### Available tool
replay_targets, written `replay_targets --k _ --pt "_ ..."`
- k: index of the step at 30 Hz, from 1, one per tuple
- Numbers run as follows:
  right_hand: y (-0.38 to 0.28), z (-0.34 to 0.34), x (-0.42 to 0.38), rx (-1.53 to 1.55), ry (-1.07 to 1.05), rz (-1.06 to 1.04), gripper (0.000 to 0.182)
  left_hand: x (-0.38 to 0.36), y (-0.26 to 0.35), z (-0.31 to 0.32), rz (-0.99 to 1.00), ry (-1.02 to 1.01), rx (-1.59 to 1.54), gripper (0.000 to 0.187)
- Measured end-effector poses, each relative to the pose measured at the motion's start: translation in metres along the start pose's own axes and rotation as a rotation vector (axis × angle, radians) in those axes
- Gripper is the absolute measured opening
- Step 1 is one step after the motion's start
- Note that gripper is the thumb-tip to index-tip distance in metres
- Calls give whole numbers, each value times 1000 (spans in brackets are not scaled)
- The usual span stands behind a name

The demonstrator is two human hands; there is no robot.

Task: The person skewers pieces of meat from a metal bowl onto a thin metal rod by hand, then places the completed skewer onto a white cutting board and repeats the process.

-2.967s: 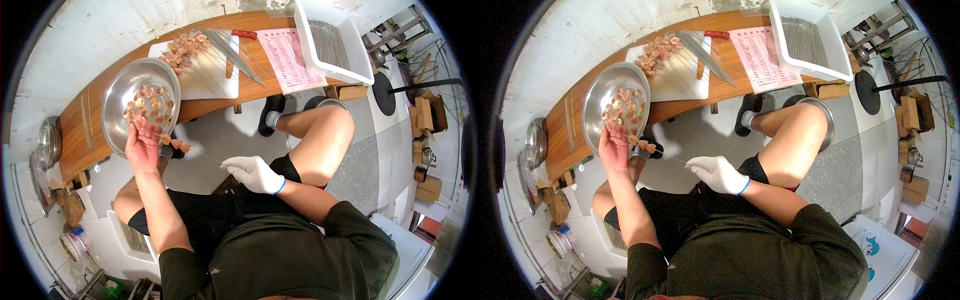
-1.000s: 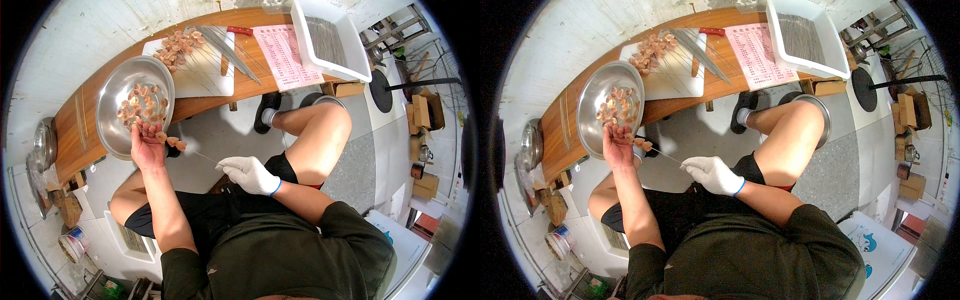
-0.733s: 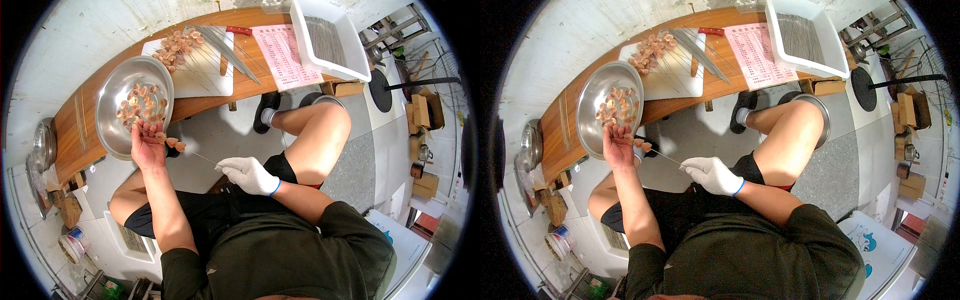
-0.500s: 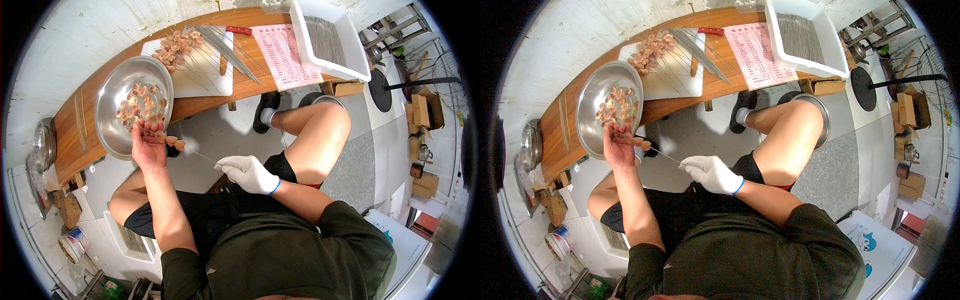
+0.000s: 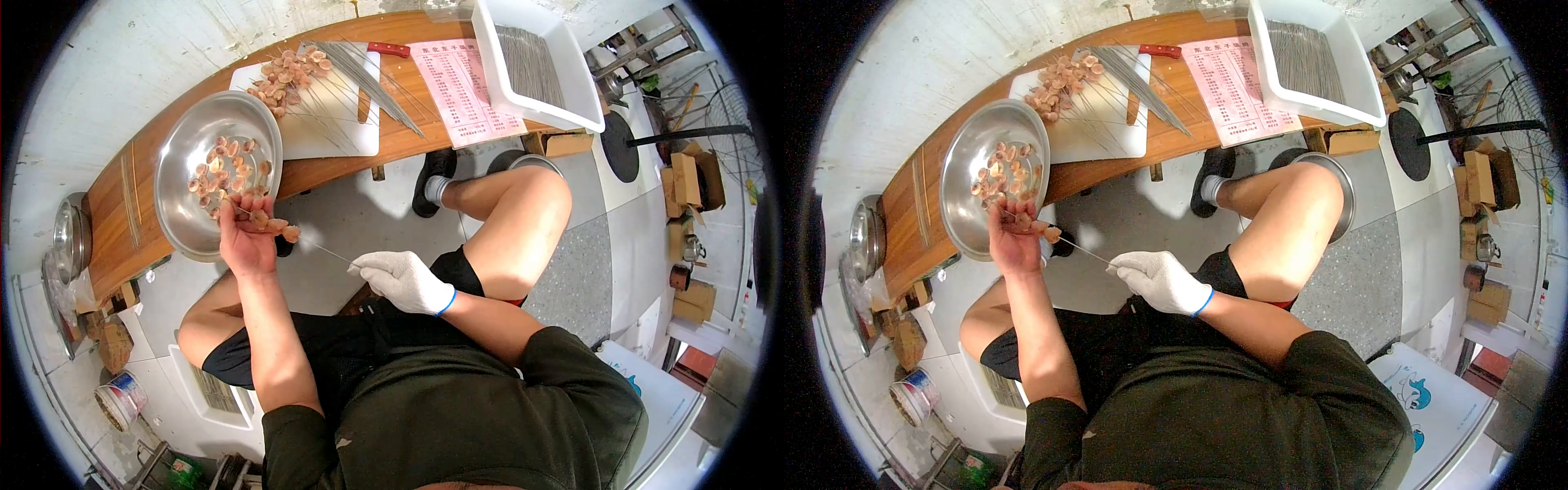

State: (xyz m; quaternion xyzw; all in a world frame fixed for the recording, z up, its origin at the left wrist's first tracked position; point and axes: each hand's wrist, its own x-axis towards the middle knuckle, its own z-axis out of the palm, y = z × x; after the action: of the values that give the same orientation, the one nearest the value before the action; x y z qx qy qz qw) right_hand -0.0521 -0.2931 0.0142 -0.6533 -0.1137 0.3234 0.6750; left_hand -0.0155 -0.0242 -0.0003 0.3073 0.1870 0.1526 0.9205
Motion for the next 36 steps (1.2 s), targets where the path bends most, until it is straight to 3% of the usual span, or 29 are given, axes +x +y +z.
replay_targets --k 5,17,20,23,36 --pt "0 0 1 36 8 22 22 2 -3 -8 -31 -96 -6 26" --pt "-1 -2 2 16 -21 54 23 2 -2 -12 -4 9 -27 32" --pt "1 -2 1 43 -17 51 23 5 -3 -20 -44 -186 -91 29" --pt "-1 -4 1 27 -18 47 23 0 -10 -6 34 -89 -25 26" --pt "-7 -7 3 -18 -28 57 24 -9 -12 -1 -93 -262 -130 26"
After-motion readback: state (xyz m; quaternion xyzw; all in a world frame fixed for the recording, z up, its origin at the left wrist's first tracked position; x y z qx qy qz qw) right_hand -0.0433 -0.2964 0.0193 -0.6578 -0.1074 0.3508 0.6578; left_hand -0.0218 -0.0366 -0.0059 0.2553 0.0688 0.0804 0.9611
